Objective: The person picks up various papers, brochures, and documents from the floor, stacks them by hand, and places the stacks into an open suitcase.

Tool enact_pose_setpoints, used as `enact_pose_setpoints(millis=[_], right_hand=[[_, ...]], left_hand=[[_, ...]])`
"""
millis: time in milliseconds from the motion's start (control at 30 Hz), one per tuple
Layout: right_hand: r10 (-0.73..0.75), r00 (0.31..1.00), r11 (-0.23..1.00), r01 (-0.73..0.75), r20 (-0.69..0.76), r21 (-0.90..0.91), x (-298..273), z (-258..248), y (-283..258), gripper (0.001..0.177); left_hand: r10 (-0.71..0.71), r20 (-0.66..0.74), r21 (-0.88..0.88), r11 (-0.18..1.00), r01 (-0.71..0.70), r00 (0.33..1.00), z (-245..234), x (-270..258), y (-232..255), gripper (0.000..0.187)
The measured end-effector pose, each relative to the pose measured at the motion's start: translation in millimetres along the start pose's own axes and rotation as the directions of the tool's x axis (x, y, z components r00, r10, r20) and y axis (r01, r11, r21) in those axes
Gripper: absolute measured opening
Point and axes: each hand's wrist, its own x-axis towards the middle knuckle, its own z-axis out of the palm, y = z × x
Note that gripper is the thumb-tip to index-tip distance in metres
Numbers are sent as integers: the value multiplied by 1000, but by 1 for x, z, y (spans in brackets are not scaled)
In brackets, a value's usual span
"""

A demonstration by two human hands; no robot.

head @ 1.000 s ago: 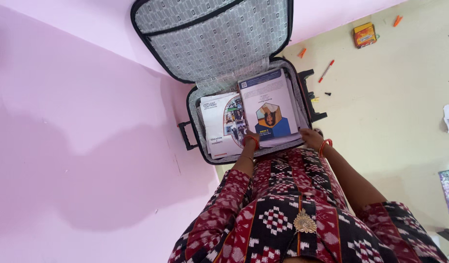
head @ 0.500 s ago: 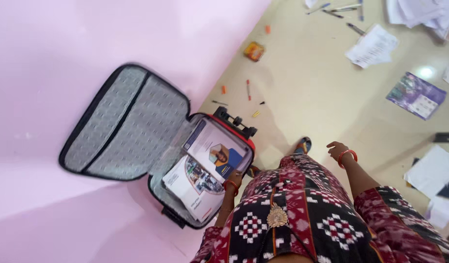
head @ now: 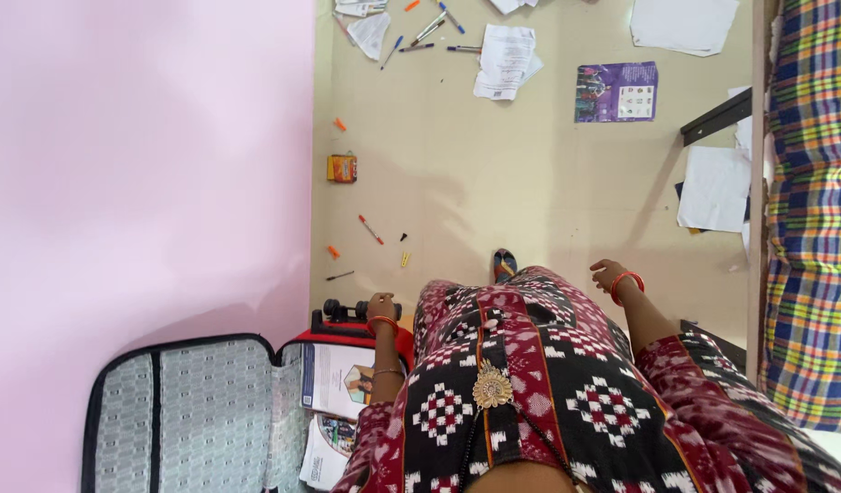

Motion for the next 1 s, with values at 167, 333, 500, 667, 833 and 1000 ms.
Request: enact_pose_setpoints(millis=[167,333,500,667,833,1000], right_hand=[[10,999,995,-5,-50,101,10,-28,4,38],[13,999,840,14,-45,543,50,-48,-7,36],[43,996,875,-1,-75,484,74,-92,-70,34],[15,992,903,41,-127,429,120,-145,-133,37],[114,989,949,-80,-97,305,174,-189,-184,35],[125,990,982,-115,-60,146,234,-226,-260,35]], left_hand=[[63,275,21,997,-72,959,53,26,68,27],[284,493,302,831,-468,822,89,64,118,26],[-34,595,62,998,-4,803,100,115,202,26],[-93,629,3,993,118,772,140,196,301,25],[-214,576,262,963,70,789,188,222,441,22],[-154,660,369,919,-139,736,276,258,562,25]])
